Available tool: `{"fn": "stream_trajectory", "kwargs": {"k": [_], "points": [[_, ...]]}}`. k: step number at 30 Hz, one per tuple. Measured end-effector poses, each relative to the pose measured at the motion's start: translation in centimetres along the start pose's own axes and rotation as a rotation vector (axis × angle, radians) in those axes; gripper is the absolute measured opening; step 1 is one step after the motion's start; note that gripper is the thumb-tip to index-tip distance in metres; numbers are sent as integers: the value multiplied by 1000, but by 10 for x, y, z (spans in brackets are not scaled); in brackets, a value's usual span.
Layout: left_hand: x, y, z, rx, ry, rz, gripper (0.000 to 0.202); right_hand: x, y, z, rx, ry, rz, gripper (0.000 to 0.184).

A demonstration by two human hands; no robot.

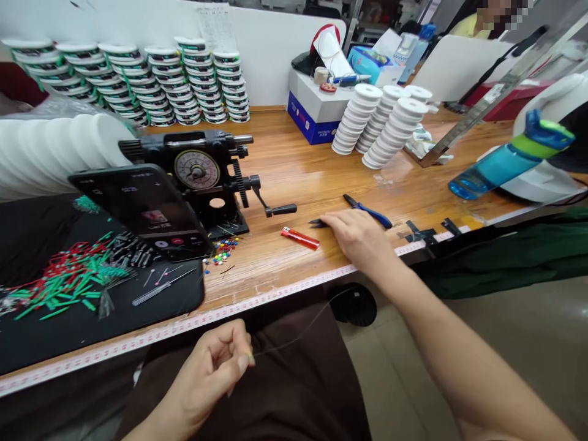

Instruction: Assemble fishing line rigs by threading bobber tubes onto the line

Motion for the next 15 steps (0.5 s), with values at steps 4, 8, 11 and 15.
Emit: {"fn": "stream_trajectory", "kwargs": {"k": [4, 8, 11, 15], "points": [[-11, -4, -2, 49, 13, 110, 22, -5, 9, 0, 56, -110, 24, 27], [-20, -12, -1, 112, 86, 156, 18, -55, -20, -37, 464, 239, 251, 26], [-29, -19, 1, 181, 142, 164, 16, -42, -57, -108, 753, 1040, -64, 35], [-36, -27, 4, 256, 215, 154, 15, -13, -100, -222, 879, 1648, -578, 42]]}}
Point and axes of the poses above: each hand's wrist, its own y-axis towards the middle knuckle, its own x-axis out of the palm, z = x × y, the point moved 7 cm from there along y, towards the middle knuckle, and after that the axes turned 2 degrees about -z, right-handed, at the moved point
